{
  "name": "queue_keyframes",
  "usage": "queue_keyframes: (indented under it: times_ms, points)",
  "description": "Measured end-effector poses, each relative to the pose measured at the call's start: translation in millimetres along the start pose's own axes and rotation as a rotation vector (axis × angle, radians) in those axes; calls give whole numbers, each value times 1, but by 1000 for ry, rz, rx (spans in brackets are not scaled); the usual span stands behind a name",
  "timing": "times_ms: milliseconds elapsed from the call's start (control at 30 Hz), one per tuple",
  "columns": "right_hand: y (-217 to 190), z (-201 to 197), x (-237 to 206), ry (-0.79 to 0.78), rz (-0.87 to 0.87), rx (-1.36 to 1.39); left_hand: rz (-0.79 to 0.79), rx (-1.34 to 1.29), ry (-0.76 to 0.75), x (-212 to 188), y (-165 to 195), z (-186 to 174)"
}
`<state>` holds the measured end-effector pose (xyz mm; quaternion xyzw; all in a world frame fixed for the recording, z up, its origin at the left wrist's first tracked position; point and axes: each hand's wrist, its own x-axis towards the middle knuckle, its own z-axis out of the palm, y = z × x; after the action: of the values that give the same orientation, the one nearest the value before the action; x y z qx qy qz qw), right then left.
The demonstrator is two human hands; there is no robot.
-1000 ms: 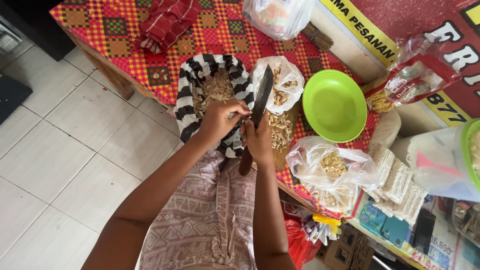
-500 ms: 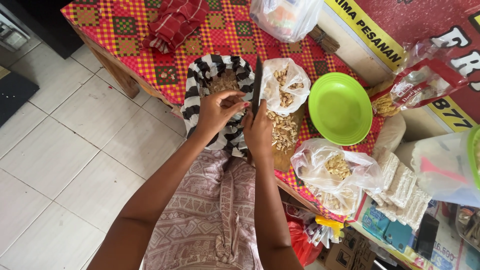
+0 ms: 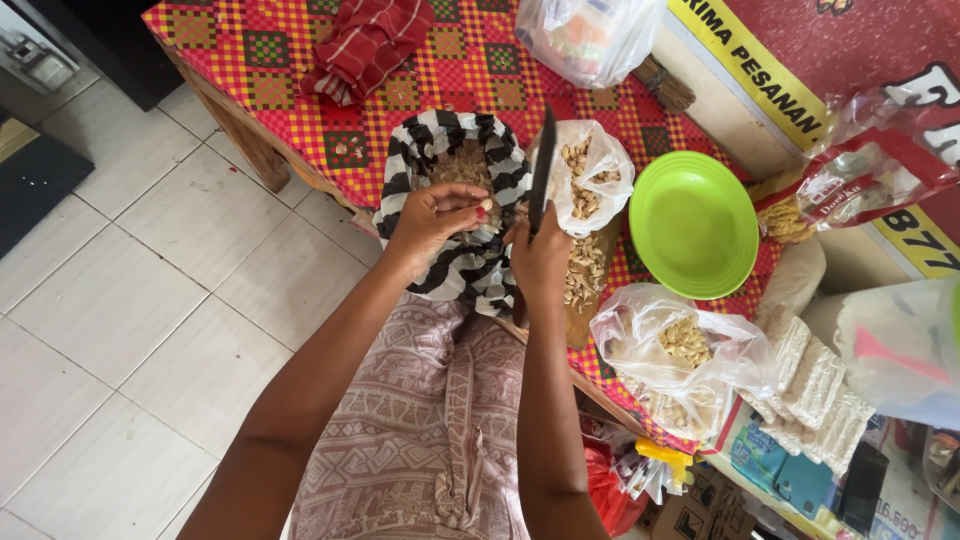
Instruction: The person repeatedly picks up small nut pieces from a plastic bag and a striped cloth, cuts them with a knife on a wooden board, and places the cut pieces into another plastic bag. The process is continuous and repetitive throughout the clip.
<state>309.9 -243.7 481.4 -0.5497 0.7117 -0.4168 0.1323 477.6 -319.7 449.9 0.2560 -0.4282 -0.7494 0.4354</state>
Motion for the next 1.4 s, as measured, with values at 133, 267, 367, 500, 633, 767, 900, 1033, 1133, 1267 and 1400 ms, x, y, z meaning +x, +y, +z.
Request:
queue_keyframes:
  times_ms: [133, 267, 367, 500, 633, 767, 900, 1033, 1133, 1267, 1400]
  points:
    - [-7, 0, 2, -94, -1, -112, 24, -7, 9, 0, -2, 4]
    - [-19, 1, -8, -72, -143, -10, 56, 39, 39, 0, -4, 7]
    - [-25, 2, -12, -97, -129, -16, 95, 81, 48, 1, -4, 8]
    - [-27, 5, -18, -95, -113, -20, 159, 113, 38, -1, -2, 10]
    - [-18, 12, -16, -63, -131, -146, 212, 205, 48, -3, 2, 14]
    - [-2, 20, -15, -107, -83, -127, 167, 358, 97, -5, 7, 15]
    - [9, 24, -12, -93, -114, -98, 234, 392, 74, -4, 9, 17]
    - [11, 22, -13, -23, -237, -50, 419, 506, 22, -7, 12, 20]
    - [6, 17, -14, -65, -150, -40, 314, 566, 65, -9, 13, 21]
    - [-8, 12, -10, -61, -159, 20, 320, 549, 39, -6, 13, 19]
    - [-20, 6, -12, -155, -6, 236, 301, 480, 13, -5, 9, 15]
